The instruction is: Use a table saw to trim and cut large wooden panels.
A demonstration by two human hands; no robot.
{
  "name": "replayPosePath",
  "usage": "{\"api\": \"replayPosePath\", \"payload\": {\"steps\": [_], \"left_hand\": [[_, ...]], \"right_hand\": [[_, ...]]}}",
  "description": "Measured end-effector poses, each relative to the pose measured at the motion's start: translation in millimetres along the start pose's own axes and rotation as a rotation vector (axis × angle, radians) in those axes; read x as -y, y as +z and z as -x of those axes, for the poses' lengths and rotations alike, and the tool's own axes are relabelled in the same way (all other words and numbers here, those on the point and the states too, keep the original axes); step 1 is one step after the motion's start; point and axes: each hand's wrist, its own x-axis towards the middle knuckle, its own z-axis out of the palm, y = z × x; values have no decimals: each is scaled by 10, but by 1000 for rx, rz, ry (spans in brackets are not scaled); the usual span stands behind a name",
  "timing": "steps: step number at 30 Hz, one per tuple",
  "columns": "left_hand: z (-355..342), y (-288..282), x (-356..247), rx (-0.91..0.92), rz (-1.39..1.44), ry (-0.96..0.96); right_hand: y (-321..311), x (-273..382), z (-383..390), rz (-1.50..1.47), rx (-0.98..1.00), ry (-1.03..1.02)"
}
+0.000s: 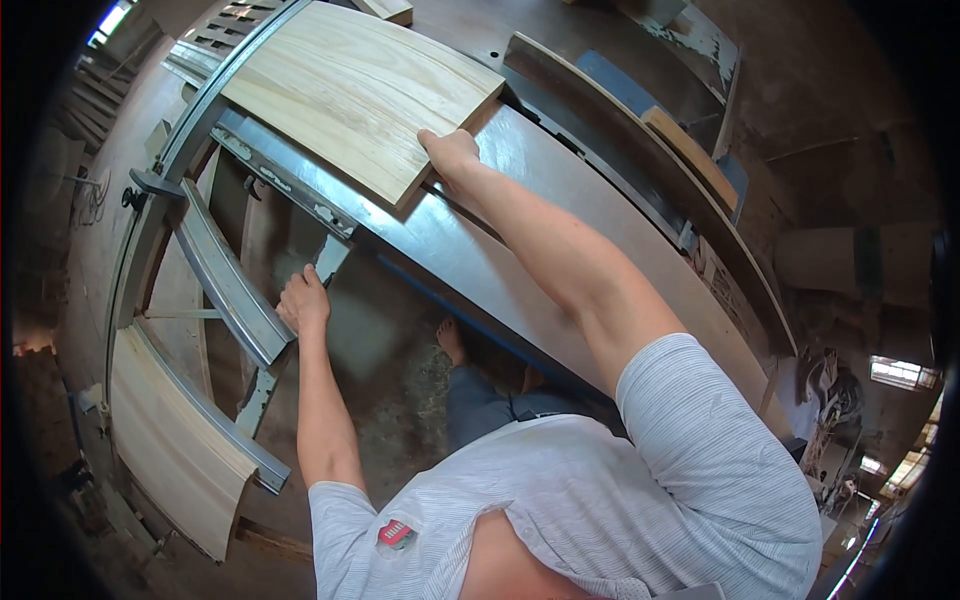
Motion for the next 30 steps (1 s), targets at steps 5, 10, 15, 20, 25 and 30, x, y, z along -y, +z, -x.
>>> {"api": "replayPosePath", "payload": {"steps": [5,10,15,20,25,30], "left_hand": [[743,342,-1207,41,38,127],[1687,737,-2501,117,81,281],[2815,1026,-3814,291,160,466],[3918,1259,-4639,499,160,608],[4470,960,-4161,816,440,184],[4983,1211,-2992,424,1009,-306]], "right_hand": [[-1461,-722,-117,-27,-165,-26],[-3051,-1707,-181,-87,-272,-20],[-4803,-2859,66,-48,-418,46],[-6125,-3807,772,-93,-560,132],[-5938,-3835,780,-64,-120,-23],[-5653,-4192,719,109,127,-124]]}}
